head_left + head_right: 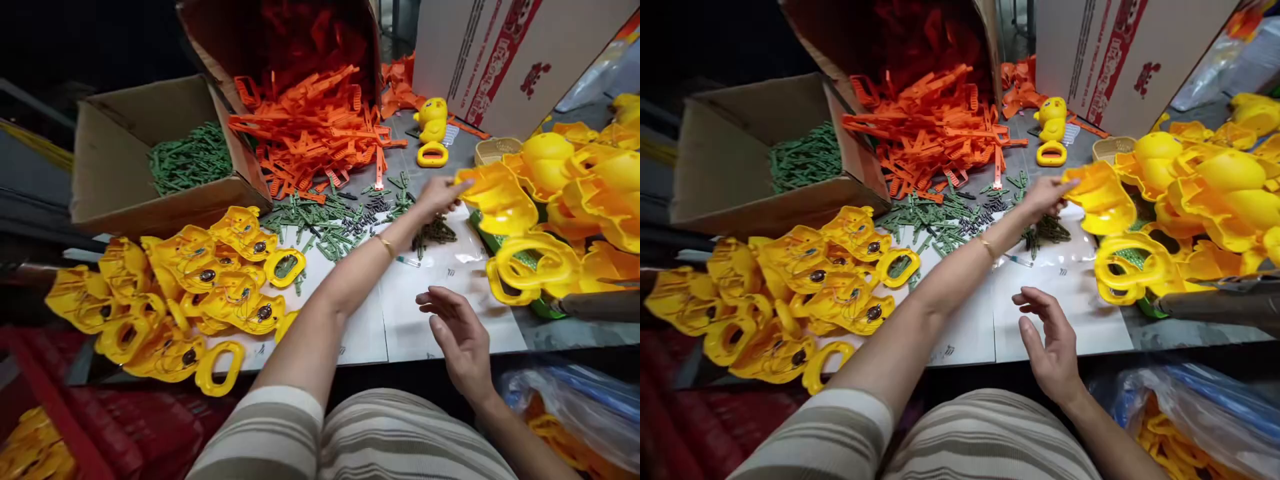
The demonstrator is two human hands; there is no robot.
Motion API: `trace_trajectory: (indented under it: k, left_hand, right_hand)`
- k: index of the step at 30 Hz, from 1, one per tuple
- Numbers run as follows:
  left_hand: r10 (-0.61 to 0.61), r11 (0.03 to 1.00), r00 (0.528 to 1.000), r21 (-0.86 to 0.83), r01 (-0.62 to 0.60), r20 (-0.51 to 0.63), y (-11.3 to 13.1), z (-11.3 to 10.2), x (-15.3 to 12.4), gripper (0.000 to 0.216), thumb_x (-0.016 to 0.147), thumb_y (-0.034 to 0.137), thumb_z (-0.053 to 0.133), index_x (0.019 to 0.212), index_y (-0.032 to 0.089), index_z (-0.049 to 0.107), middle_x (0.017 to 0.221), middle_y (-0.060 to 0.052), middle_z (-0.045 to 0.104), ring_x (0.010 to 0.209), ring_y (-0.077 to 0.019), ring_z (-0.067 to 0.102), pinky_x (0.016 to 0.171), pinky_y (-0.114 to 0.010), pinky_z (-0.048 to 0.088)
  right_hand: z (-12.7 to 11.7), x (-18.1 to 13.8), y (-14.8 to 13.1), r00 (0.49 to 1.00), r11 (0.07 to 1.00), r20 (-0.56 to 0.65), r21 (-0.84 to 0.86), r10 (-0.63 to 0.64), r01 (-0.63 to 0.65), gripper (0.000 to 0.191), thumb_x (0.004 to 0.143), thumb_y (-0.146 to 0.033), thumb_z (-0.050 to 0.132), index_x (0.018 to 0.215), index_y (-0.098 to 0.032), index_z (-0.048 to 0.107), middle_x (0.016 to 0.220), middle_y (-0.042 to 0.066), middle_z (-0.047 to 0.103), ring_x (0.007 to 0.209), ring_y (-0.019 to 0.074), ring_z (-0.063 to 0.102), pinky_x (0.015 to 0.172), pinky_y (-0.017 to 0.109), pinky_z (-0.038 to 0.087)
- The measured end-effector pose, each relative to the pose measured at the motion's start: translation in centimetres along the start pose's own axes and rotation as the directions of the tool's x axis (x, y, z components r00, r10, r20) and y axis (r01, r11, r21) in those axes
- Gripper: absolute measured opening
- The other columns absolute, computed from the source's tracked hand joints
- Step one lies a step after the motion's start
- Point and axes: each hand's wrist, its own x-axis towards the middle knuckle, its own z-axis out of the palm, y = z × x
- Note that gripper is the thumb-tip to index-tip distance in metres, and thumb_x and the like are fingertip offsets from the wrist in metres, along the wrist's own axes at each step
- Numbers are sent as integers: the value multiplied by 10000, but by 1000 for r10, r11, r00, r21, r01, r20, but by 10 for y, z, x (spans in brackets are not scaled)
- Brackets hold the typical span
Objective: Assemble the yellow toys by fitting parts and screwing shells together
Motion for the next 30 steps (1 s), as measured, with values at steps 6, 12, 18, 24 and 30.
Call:
trace_trajectory:
  k: [6,12,18,24,30]
  left_hand:
    - [-38,997,992,64,46,-119,-44,-111,-135,386,778,526,776,783,144,720,450,15,513,332,-66,408,336,-178,232]
    - [-318,948,939,-58,313,-134,-119,-75,-215,474,790,555,722,1063,168,743,446,52,509,306,-69,382,318,-165,258]
    - [-72,968,925,199,155,-374,-119,-77,-213,425,788,484,742,1106,203,764,548,36,580,483,-116,493,493,-205,395]
    - [335,770,832,637,28,-442,-110,-134,-201,201,877,236,617,970,235,795,917,-73,741,869,-222,631,816,-300,474]
    - [239,415,971,904,-107,5,-112,-143,-166,296,848,107,570,1008,240,782,1199,-115,688,1115,-301,564,921,-436,503]
  right_hand:
    - [-34,11,-11,878,901,-206,-143,-432,409,264,943,-205,568,1135,-300,722,767,27,715,691,206,693,594,364,566]
    - [-34,100,43,987,845,-95,-532,-127,58,201,914,-316,594,1010,-200,728,958,66,740,758,182,696,642,312,549]
    - [-22,129,70,982,554,151,-830,112,65,258,902,-325,545,978,-179,743,1023,99,662,692,167,630,732,347,489]
    - [-25,129,73,984,396,25,-917,175,-47,138,814,-321,618,843,-195,667,902,72,644,774,228,608,698,344,434]
    - [-34,116,69,987,711,-87,-685,137,-160,408,781,-265,584,1184,-202,583,794,7,603,687,179,561,665,318,453]
